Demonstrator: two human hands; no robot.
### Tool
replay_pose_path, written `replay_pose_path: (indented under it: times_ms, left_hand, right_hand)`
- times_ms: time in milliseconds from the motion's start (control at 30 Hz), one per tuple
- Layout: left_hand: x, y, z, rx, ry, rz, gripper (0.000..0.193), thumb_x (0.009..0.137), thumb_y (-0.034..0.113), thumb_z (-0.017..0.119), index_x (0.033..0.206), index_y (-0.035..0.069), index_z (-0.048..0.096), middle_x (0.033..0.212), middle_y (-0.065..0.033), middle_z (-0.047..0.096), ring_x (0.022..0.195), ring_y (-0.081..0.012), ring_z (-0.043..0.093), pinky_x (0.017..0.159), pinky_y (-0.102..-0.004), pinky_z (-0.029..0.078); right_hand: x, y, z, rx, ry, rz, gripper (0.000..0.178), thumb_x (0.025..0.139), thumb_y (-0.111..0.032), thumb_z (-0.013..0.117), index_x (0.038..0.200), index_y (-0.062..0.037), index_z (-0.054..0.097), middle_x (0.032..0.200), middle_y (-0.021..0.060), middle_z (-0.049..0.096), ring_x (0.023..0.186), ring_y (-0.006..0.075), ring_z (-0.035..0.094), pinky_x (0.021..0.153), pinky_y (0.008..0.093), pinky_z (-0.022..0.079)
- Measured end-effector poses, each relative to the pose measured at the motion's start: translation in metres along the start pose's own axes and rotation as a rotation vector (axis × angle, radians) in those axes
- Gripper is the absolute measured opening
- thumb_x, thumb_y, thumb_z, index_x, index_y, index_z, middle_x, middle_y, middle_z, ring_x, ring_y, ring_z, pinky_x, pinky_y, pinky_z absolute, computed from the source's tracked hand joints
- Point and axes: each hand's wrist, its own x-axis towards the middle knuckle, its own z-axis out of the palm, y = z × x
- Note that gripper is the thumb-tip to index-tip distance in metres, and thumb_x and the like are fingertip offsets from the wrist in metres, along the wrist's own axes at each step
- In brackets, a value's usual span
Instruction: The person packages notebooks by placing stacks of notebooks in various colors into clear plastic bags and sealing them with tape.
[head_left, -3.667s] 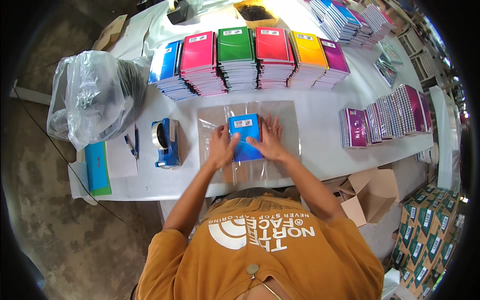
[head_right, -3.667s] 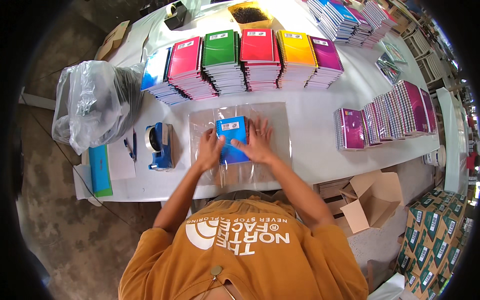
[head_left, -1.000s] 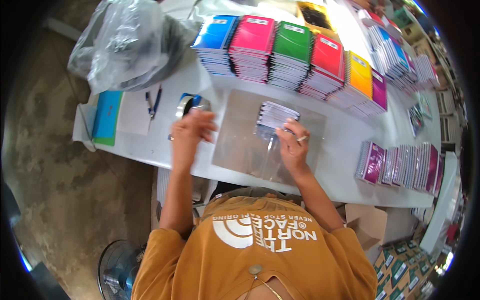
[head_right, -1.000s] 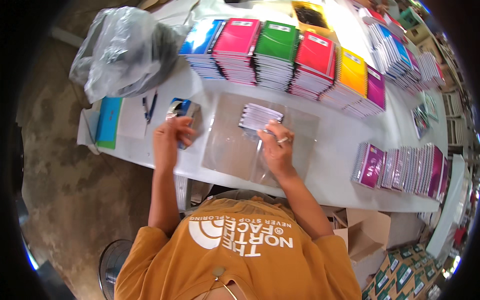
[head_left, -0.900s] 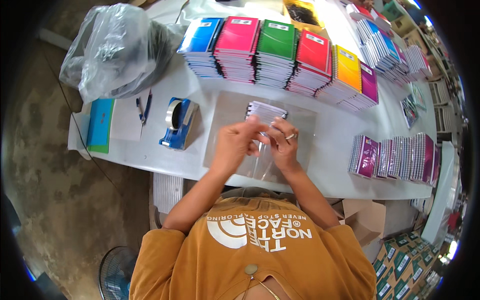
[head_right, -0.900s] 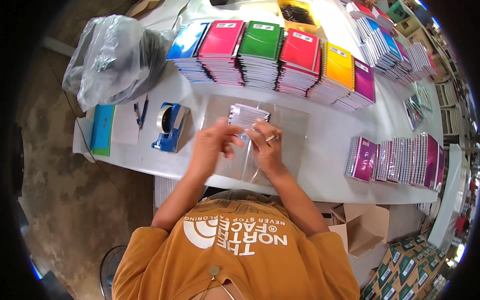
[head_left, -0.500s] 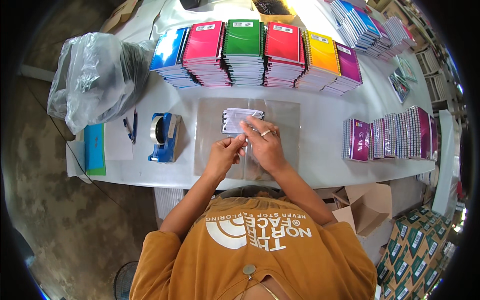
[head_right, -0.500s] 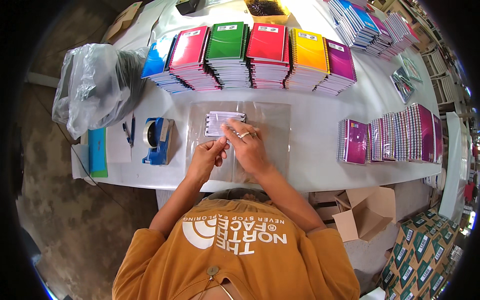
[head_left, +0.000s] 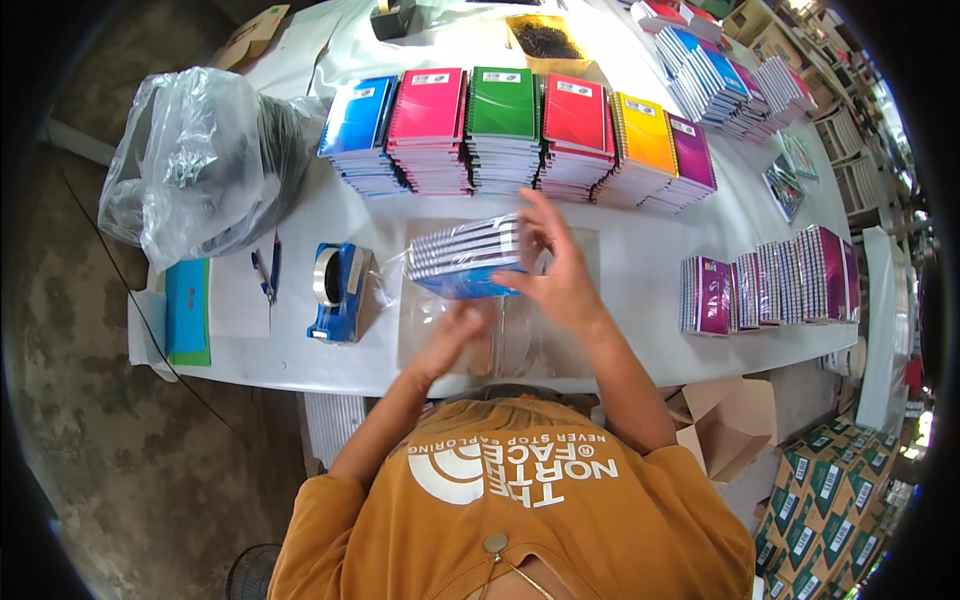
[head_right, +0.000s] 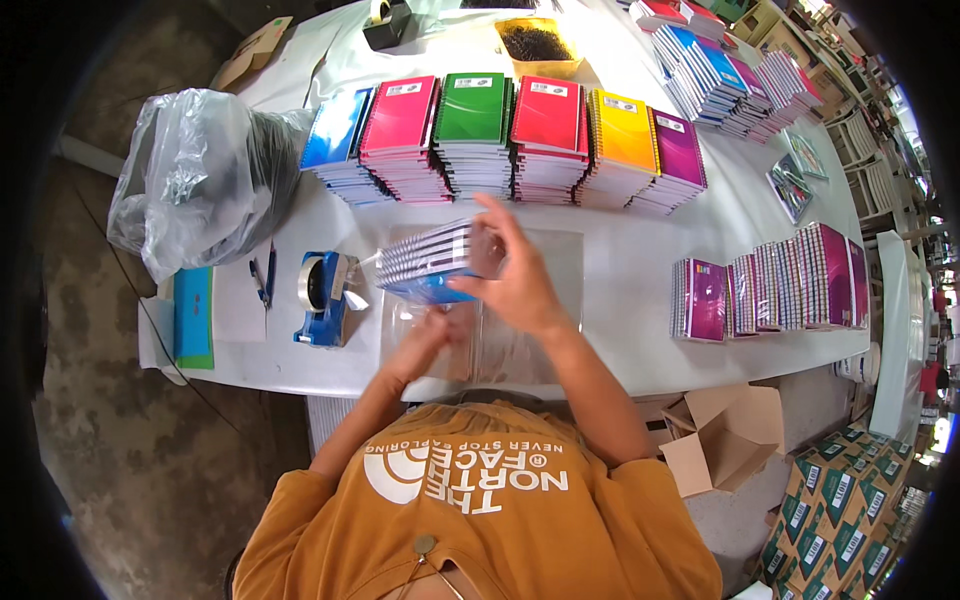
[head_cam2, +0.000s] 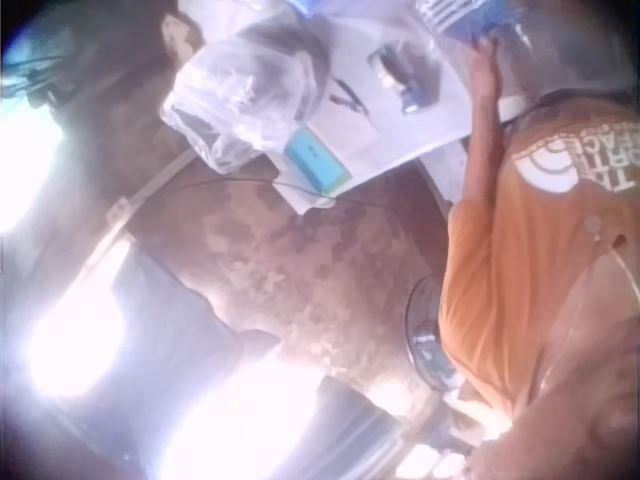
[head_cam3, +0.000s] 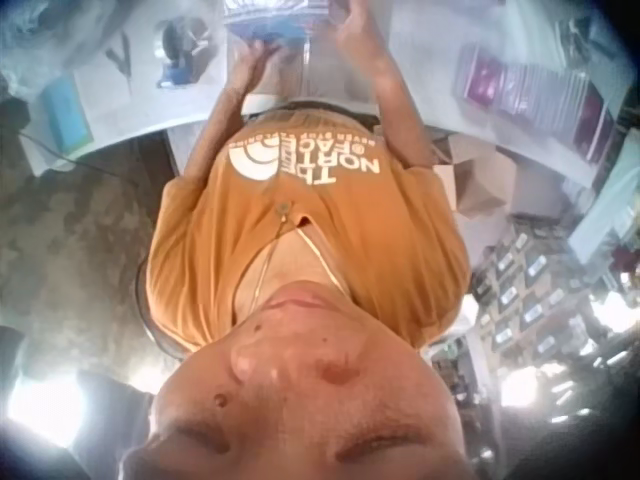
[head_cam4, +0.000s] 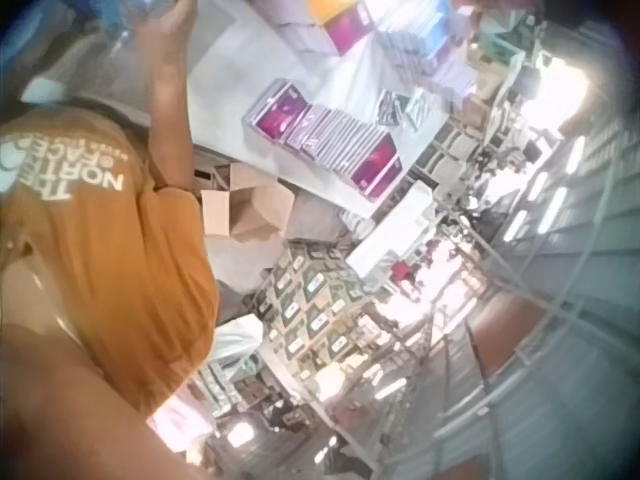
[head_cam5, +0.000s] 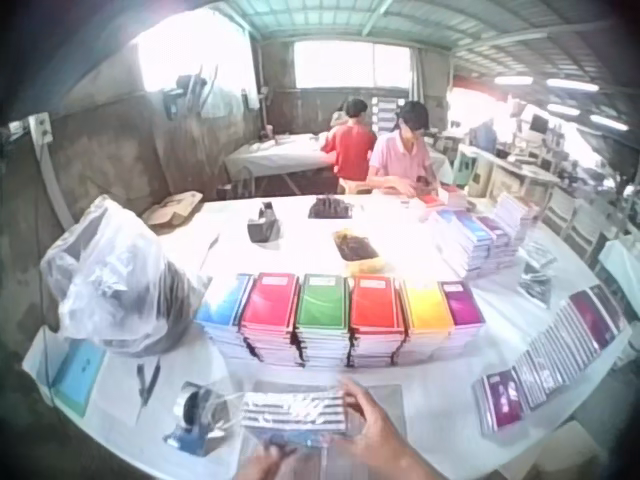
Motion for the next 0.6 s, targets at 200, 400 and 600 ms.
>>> replay_pose_path:
  times_ms: [200, 400, 600]
  left_hand:
    - [0.006, 0.089, 0.011, 0.621, 0.126, 0.478, 0.066, 0.079, 0.025, 0.072, 0.136, 0.010, 0.043, 0.128, -0.0108, 0.047, 0.118, -0.0250, 0.046, 0.101, -0.0352, 0.036]
    - [-0.013, 0.148, 0.030, 1.077, 0.213, 0.879, 0.042, 0.096, 0.034, 0.043, 0.127, 0.008, 0.056, 0.138, -0.0171, 0.040, 0.124, -0.0290, 0.041, 0.104, -0.0379, 0.030]
    - [-0.027, 0.174, 0.016, 1.051, 0.342, 0.315, 0.056, 0.094, 0.026, 0.051, 0.141, 0.001, 0.031, 0.104, -0.0139, 0.063, 0.086, -0.0211, 0.061, 0.076, -0.0306, 0.047]
  right_hand:
    - [-0.025, 0.036, 0.000, -0.068, -0.065, -0.132, 0.094, 0.063, -0.018, 0.083, 0.142, -0.0101, 0.033, 0.135, 0.0125, 0.046, 0.130, 0.0260, 0.037, 0.108, 0.0387, 0.027]
    - [-0.013, 0.013, 0.006, -0.052, 0.007, -0.256, 0.043, 0.092, -0.018, 0.054, 0.133, -0.0052, 0.046, 0.141, 0.0113, 0.042, 0.136, 0.0256, 0.028, 0.110, 0.0376, 0.021]
    - [-0.027, 0.015, -0.010, 0.230, 0.285, -0.152, 0.063, 0.093, -0.040, 0.050, 0.142, -0.0049, 0.031, 0.145, 0.0152, 0.034, 0.137, 0.0250, 0.026, 0.110, 0.0379, 0.018]
